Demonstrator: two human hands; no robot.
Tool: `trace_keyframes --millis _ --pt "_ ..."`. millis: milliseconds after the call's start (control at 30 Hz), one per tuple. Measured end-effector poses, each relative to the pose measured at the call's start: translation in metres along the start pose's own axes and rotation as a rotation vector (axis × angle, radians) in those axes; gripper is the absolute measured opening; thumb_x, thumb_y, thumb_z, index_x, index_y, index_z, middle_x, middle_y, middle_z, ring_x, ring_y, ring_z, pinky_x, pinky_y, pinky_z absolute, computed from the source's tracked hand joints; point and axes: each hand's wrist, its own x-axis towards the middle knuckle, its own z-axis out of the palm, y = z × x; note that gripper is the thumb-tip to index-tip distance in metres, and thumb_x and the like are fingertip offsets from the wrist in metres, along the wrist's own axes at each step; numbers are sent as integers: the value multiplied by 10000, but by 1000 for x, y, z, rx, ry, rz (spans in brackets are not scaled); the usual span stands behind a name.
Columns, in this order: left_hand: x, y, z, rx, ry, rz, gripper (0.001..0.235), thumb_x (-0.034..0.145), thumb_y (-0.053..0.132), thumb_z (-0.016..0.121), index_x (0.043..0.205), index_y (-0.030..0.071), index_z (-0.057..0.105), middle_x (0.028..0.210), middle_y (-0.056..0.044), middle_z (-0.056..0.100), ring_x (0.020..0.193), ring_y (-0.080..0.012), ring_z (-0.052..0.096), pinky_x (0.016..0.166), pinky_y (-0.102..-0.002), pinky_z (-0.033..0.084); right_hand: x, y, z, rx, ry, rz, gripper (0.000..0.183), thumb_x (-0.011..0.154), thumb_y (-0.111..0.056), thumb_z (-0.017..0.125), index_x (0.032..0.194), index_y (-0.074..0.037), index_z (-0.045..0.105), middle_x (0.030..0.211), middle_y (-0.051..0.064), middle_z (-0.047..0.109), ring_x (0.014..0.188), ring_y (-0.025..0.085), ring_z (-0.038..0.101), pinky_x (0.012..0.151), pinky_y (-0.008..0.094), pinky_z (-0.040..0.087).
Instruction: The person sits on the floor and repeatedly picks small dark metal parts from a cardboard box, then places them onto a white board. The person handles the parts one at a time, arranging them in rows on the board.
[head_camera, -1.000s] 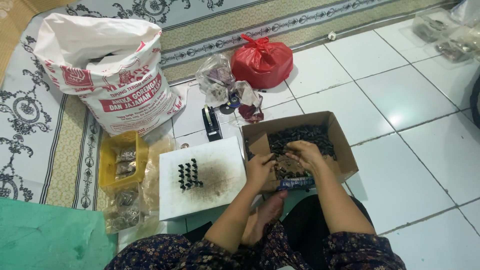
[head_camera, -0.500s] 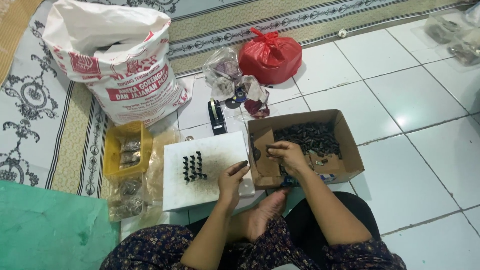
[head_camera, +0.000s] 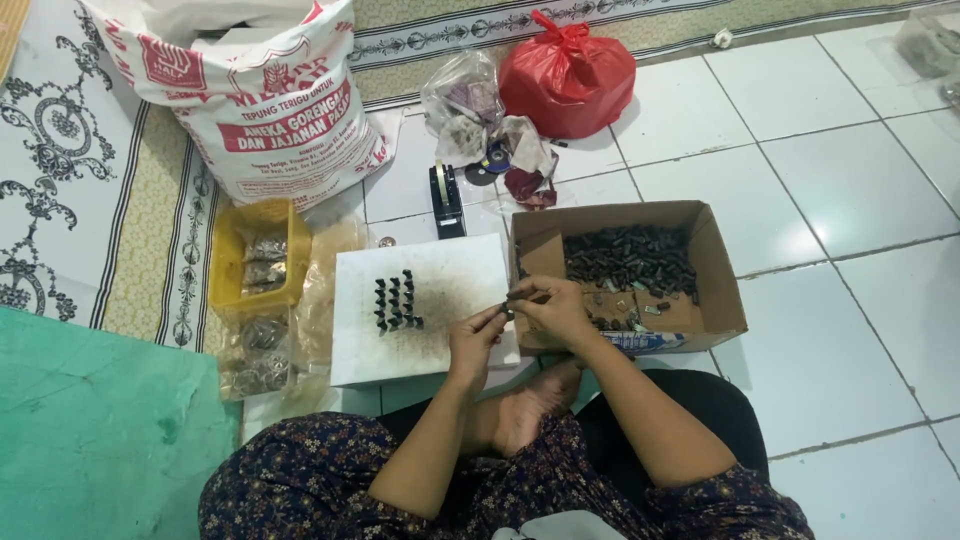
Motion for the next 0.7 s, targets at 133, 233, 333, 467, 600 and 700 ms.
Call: trace_keyframes --millis 133,233,333,467,600,700 --pt "-4 5 2 0 -7 7 316 901 150 796 1174 -4 754 953 -122 752 789 -113 564 651 -223 513 -2 -5 -1 -34 -2 -31 245 710 6 861 939 -68 814 854 135 789 877 230 744 714 361 634" --pt "-11 14 4 5 -22 9 306 901 141 794 1167 -4 753 939 -121 743 784 -114 562 644 -219 496 -3 -9 -5 -76 -32 -87 242 726 35 848 957 -26 807 842 189 778 861 321 751 689 404 637" --pt "-13 16 6 58 -15 30 266 916 96 760 1150 -30 751 879 -126 720 764 -132 549 645 -240 481 -3 -14 -8 -159 -89 -82 253 733 41 831 972 -37 810 843 179 779 856 342 745 684 427 628" --pt "-12 9 4 151 -8 55 203 909 99 765 1094 19 792 778 -109 705 703 -124 551 614 -250 480 -2 -15 -14 -225 -186 -28 266 703 10 864 958 -19 797 841 195 777 813 316 752 689 408 627" --pt "-5 -4 0 282 -26 61 189 903 146 785 1077 82 815 708 -73 687 638 -104 565 578 -267 481 -5 -8 -20 -152 -263 163 206 739 40 804 933 -27 810 829 183 771 692 224 727 642 381 620" --pt "-8 3 1 267 -68 86 204 897 104 768 1090 46 797 706 -83 658 640 -112 526 595 -276 465 2 4 -26 80 -332 380 257 732 66 828 983 42 776 928 253 745 849 335 742 724 469 642"
